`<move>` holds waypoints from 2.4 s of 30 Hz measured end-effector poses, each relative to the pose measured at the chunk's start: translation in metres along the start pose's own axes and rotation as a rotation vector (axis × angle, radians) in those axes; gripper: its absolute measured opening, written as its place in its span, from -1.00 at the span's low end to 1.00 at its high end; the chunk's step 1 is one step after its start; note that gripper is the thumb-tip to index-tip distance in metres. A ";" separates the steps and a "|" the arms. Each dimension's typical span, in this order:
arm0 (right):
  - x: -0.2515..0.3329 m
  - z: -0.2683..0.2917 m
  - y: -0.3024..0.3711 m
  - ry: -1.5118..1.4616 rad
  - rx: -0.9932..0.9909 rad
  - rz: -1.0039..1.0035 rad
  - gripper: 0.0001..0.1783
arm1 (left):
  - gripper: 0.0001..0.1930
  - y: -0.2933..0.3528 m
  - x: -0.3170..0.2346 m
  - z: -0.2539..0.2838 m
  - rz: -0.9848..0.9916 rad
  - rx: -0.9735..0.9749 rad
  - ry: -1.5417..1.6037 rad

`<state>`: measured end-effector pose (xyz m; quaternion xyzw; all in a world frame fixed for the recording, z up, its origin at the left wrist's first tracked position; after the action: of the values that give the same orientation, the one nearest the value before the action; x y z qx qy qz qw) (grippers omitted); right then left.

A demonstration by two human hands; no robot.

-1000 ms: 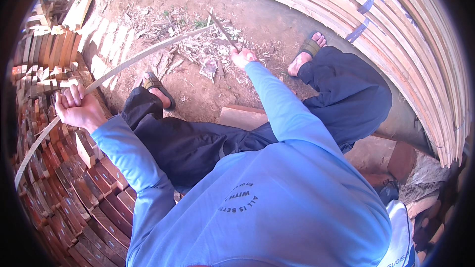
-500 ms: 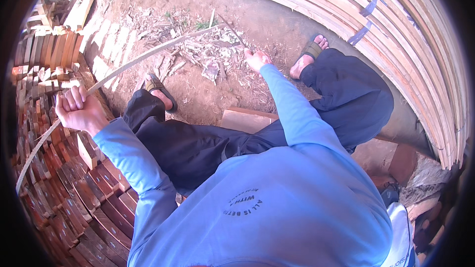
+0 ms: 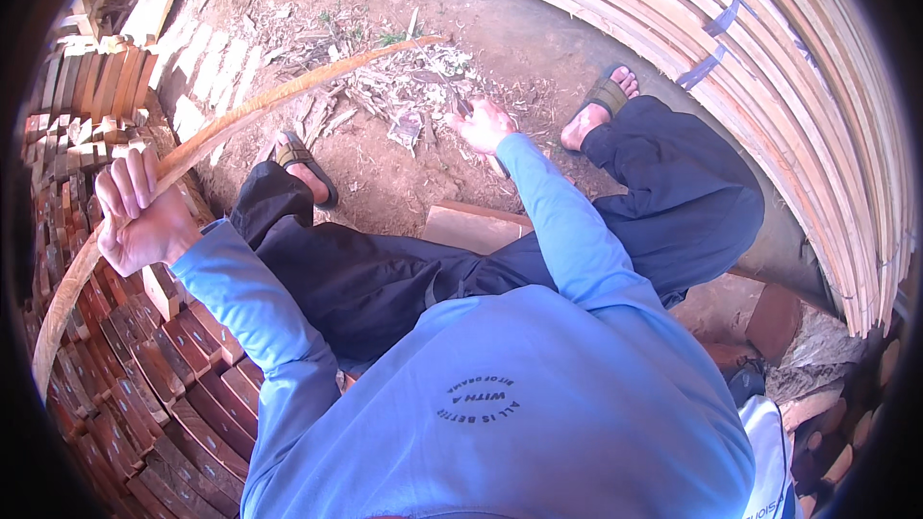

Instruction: The person uses a spokeshave to shave a long strip of wood by hand while sitting on the ground.

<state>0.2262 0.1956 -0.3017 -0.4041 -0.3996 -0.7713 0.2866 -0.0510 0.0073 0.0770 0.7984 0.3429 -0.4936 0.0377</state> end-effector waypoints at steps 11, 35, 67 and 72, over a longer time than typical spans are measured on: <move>0.029 -0.026 0.002 0.025 -0.026 0.072 -0.16 | -0.64 0.002 -0.002 0.008 -0.079 -0.269 0.000; 0.010 -0.031 -0.004 0.077 -0.018 -0.058 -0.25 | -0.66 0.003 0.002 0.012 -0.025 -0.197 0.021; 0.002 -0.020 -0.008 0.035 0.075 -0.180 -0.14 | -0.66 0.004 0.000 0.008 -0.076 -0.241 0.002; -0.039 -0.032 -0.031 0.081 -0.123 -0.232 -0.10 | -0.66 0.006 -0.010 0.012 -0.091 -0.290 -0.031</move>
<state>0.2100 0.1892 -0.3579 -0.3404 -0.3838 -0.8380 0.1859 -0.0596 -0.0072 0.0768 0.7603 0.4461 -0.4524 0.1356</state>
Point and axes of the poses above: each hand's wrist, its own y-axis away from the middle knuckle, its own z-axis out of the back of the hand, x = y × z, the point moved 9 cm from there along -y, towards the middle knuckle, and after that the axes turned 13 degrees about z, right-handed, at the moved point
